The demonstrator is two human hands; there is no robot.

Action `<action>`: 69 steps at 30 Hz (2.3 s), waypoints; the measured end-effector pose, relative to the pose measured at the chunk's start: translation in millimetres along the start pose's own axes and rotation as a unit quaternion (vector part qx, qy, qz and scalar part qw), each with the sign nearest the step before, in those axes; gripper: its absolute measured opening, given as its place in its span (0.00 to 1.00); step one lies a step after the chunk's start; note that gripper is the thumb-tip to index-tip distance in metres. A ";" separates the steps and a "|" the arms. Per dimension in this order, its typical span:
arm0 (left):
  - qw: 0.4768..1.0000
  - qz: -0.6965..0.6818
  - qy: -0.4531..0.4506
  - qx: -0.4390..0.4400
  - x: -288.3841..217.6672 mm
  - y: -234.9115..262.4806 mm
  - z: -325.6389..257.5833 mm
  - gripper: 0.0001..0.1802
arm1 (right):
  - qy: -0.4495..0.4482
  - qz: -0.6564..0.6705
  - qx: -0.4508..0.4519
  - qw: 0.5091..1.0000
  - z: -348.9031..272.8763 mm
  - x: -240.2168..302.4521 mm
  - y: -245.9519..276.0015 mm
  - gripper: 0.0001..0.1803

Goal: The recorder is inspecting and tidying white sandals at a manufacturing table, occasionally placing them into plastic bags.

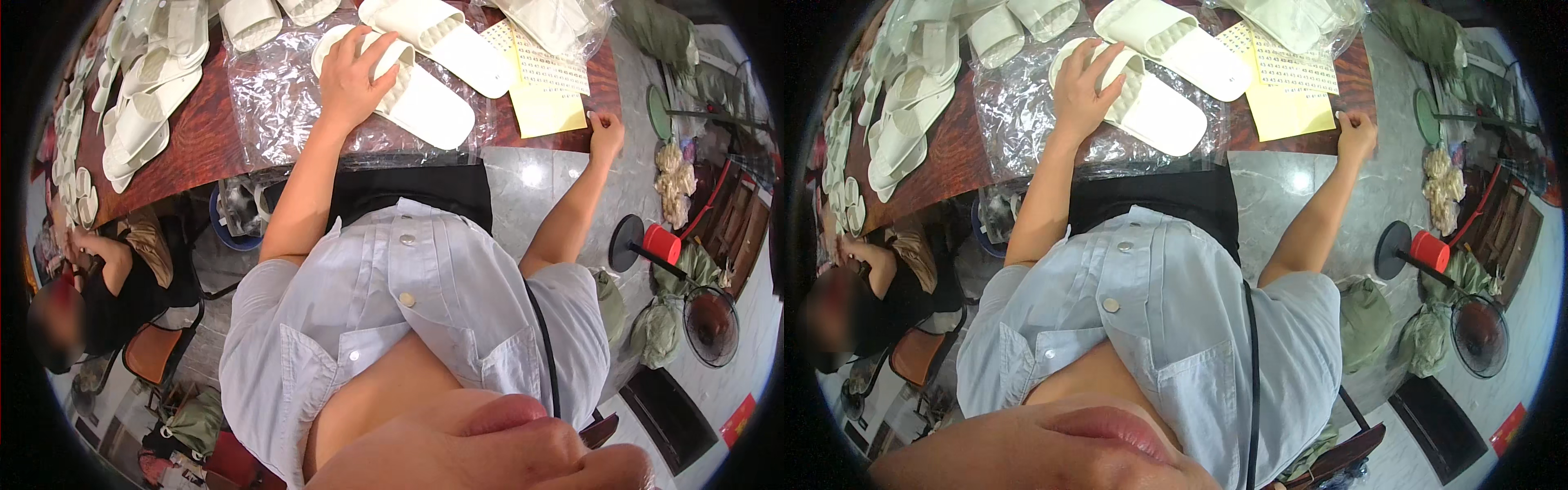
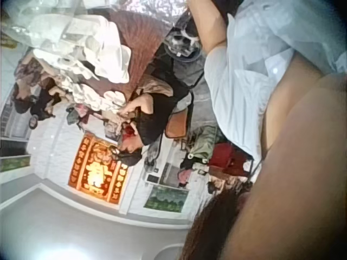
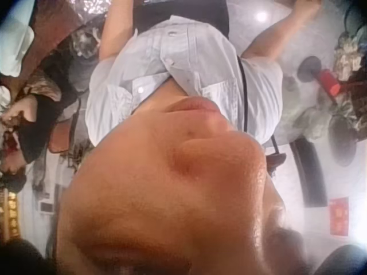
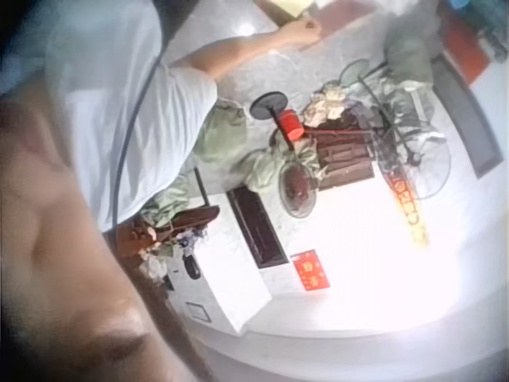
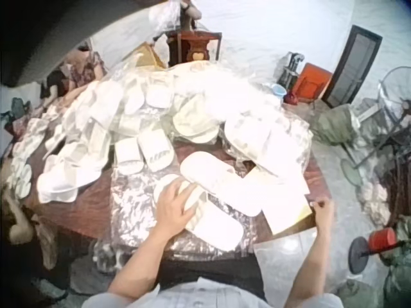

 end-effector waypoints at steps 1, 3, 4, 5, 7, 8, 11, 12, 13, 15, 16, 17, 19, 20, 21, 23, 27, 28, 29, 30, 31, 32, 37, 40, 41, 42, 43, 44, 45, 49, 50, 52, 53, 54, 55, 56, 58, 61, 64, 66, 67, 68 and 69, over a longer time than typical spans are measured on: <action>1.000 -0.009 0.000 0.002 -0.1 0.1 0.1 0.26 | -0.009 0.001 -0.015 1.000 -2.5 -0.2 -0.2 0.12; 1.000 -0.004 -0.001 0.001 -0.1 0.2 0.2 0.26 | -0.026 0.046 -0.058 0.997 -8.2 4.6 2.5 0.11; 1.000 -0.005 0.000 -0.001 0.0 0.3 0.2 0.26 | -0.033 0.091 -0.085 0.992 -13.3 9.1 5.9 0.10; 1.000 -0.002 -0.006 -0.002 0.2 0.4 0.9 0.26 | -0.033 0.131 -0.112 0.985 -18.0 15.6 8.4 0.09; 1.000 -0.005 -0.013 -0.001 0.1 1.0 0.6 0.26 | -0.053 0.207 -0.145 0.966 -29.2 32.0 12.5 0.08; 1.000 -0.001 -0.013 0.000 0.0 1.1 0.5 0.26 | -0.061 0.241 -0.160 0.955 -35.3 41.9 14.5 0.08; 1.000 0.003 -0.009 -0.003 -0.7 1.2 0.8 0.26 | -0.066 0.201 -0.100 0.972 -46.4 81.1 15.2 0.07; 1.000 0.006 -0.010 -0.004 -1.1 1.1 0.6 0.26 | -0.026 0.216 -0.062 0.974 -49.9 99.3 11.7 0.06; 1.000 0.007 -0.010 -0.007 -1.0 1.2 0.6 0.26 | 0.000 0.226 -0.025 0.974 -54.7 118.4 6.8 0.06; 1.000 0.013 -0.011 -0.013 -0.7 0.6 -0.5 0.27 | 0.074 0.271 0.087 0.956 -62.4 161.6 -9.0 0.06; 1.000 0.015 -0.013 -0.021 -0.5 0.0 -1.3 0.27 | 0.086 0.285 0.163 0.941 -66.9 183.1 -18.4 0.06; 1.000 0.003 0.005 -0.001 1.5 -1.1 -1.5 0.27 | 0.191 0.267 0.212 0.921 -73.5 206.3 -22.9 0.10; 1.000 0.004 0.011 -0.001 2.1 -3.2 -2.9 0.27 | 0.319 0.191 0.276 0.886 -86.3 247.7 -37.0 0.18; 1.000 0.005 0.013 -0.003 1.9 -3.7 -2.9 0.27 | 0.402 0.164 0.276 0.858 -90.1 267.3 -44.2 0.22; 1.000 0.001 0.004 -0.015 1.5 -2.7 -3.2 0.27 | 0.406 0.150 0.293 0.852 -92.5 282.7 -53.0 0.24; 1.000 0.006 0.020 0.016 -1.8 -0.4 -4.0 0.30 | 0.459 0.143 0.263 0.837 -93.2 313.4 -70.7 0.22; 0.998 0.058 -0.002 0.011 -16.4 21.6 -13.3 0.32 | 0.478 0.089 0.283 0.827 -86.0 340.6 -89.8 0.21; 0.998 0.066 -0.002 -0.014 -20.5 28.8 -18.2 0.33 | 0.484 0.070 0.280 0.827 -85.2 340.3 -89.9 0.23; 0.998 0.058 0.015 -0.020 -20.6 34.8 -22.4 0.34 | 0.481 0.096 0.284 0.824 -84.6 342.6 -93.1 0.18; 0.997 0.045 0.017 -0.053 -22.8 39.9 -28.2 0.35 | 0.469 0.117 0.295 0.824 -83.5 341.4 -93.2 0.14; 0.997 0.042 0.045 -0.038 -24.1 40.4 -34.1 0.37 | 0.455 0.138 0.303 0.826 -82.3 339.7 -92.9 0.11; 0.997 0.038 0.063 -0.040 -23.9 40.7 -40.3 0.39 | 0.451 0.150 0.293 0.830 -79.7 338.1 -91.6 0.10; 0.983 0.127 0.087 0.102 -13.1 30.7 -67.6 0.50 | 0.351 0.179 0.248 0.885 -60.3 336.1 -80.5 0.08; 0.985 0.139 0.048 0.085 -14.5 28.5 -70.2 0.52 | 0.304 0.241 0.243 0.889 -52.5 345.6 -64.1 0.09; 0.986 0.145 0.041 0.078 -14.5 29.1 -69.6 0.54 | 0.309 0.246 0.232 0.889 -52.5 353.0 -60.7 0.09; 0.984 0.154 0.049 0.079 -14.0 29.9 -68.3 0.55 | 0.302 0.226 0.249 0.892 -52.0 359.9 -56.5 0.10; 0.983 0.152 0.053 0.086 -13.8 30.3 -67.4 0.55 | 0.286 0.232 0.246 0.896 -53.1 367.9 -54.4 0.09; 0.984 0.143 0.054 0.092 -14.9 30.6 -67.3 0.56 | 0.315 0.270 0.239 0.878 -54.5 377.8 -51.7 0.09; 0.983 0.149 0.050 0.092 -14.4 31.3 -66.2 0.56 | 0.325 0.201 0.255 0.888 -50.5 384.4 -46.4 0.09; 0.989 0.117 0.037 0.077 -15.0 32.9 -67.5 0.47 | 0.314 0.169 0.251 0.900 -33.2 410.4 -45.0 0.14; 0.991 0.116 0.022 0.066 -14.7 33.2 -68.0 0.44 | 0.316 0.176 0.247 0.899 -29.0 415.8 -44.8 0.17; 0.990 0.116 0.015 0.080 -14.2 31.5 -70.1 0.39 | 0.286 0.217 0.250 0.899 -27.9 427.1 -46.9 0.18; 0.987 0.118 0.024 0.103 -12.9 29.0 -70.4 0.36 | 0.297 0.243 0.249 0.889 -30.2 435.1 -45.5 0.18; 0.988 0.119 0.030 0.095 -10.7 27.7 -70.9 0.34 | 0.306 0.264 0.248 0.881 -34.5 445.3 -45.0 0.19; 0.984 0.134 0.045 0.106 -9.9 23.3 -70.0 0.33 | 0.319 0.287 0.247 0.869 -39.3 458.6 -45.0 0.19; 0.982 0.112 0.038 0.145 -6.6 19.7 -70.6 0.33 | 0.318 0.290 0.264 0.863 -44.7 473.5 -45.6 0.18; 0.983 0.142 0.021 0.111 -7.2 13.7 -73.4 0.34 | 0.308 0.294 0.306 0.851 -60.8 505.9 -48.2 0.17; 0.990 0.070 0.050 0.113 -5.2 8.9 -77.1 0.34 | 0.411 0.260 0.354 0.799 -83.9 567.3 -58.8 0.15; 0.981 0.136 0.043 0.133 -8.1 12.5 -76.7 0.34 | 0.580 0.293 0.301 0.698 -106.5 644.6 -81.9 0.15; 0.977 0.163 0.037 0.130 -11.4 16.9 -73.5 0.34 | 0.678 0.299 0.227 0.633 -112.9 713.5 -102.1 0.11; 0.976 0.156 0.041 0.144 -12.5 18.5 -72.9 0.34 | 0.706 0.283 0.196 0.619 -114.3 752.1 -111.1 0.10; 0.979 0.144 0.040 0.137 -13.3 20.4 -72.7 0.33 | 0.733 0.267 0.150 0.607 -115.3 789.6 -116.2 0.10; 0.977 0.150 0.041 0.147 -13.3 21.1 -72.5 0.33 | 0.747 0.294 0.094 0.589 -117.4 814.5 -117.3 0.12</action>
Point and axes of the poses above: each hand's wrist, its own z-axis towards the middle knuckle, its own y-axis out of the back of the hand, x = y × z, the point moved 2 cm from there along z, towards the middle knuckle, and after that the axes turned 5 degrees about y, right-handed, at the moved point
